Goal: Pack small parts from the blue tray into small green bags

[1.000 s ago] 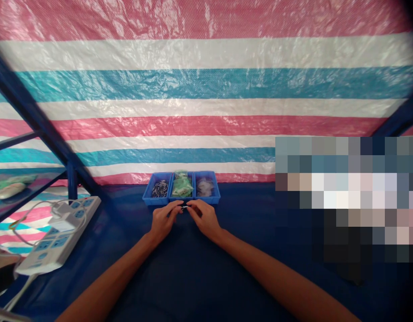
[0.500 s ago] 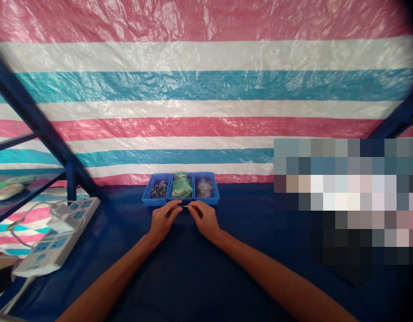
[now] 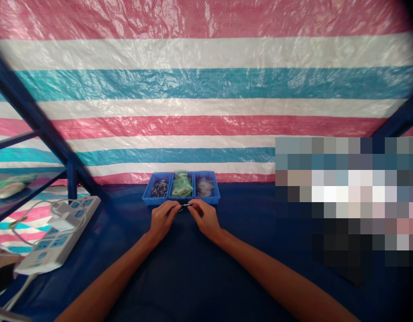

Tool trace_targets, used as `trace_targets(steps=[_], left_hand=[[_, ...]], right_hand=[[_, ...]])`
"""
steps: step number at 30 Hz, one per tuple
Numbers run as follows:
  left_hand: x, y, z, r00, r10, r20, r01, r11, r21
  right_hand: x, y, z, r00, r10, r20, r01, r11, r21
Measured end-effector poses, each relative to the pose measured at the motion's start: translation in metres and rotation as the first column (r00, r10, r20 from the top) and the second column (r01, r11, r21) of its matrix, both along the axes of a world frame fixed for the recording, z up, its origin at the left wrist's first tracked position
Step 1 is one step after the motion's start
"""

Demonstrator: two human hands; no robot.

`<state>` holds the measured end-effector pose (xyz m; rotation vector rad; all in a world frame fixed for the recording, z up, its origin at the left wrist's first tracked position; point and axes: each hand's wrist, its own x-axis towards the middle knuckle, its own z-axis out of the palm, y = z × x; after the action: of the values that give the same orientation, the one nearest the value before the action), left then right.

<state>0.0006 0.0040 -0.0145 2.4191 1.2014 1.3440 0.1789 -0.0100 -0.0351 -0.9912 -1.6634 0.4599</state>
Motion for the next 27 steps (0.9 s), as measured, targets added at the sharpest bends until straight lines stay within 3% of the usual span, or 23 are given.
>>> trace_targets(steps=[27], left_hand=[[0.0023,-0.0027,0.0045,0.998,-0.048,0.051,0.047,0.999,0.02]], right_hand=[[-0.0007,-0.0009,0.0034,1.0,-0.01,-0.004,0.01,1.0,0.012]])
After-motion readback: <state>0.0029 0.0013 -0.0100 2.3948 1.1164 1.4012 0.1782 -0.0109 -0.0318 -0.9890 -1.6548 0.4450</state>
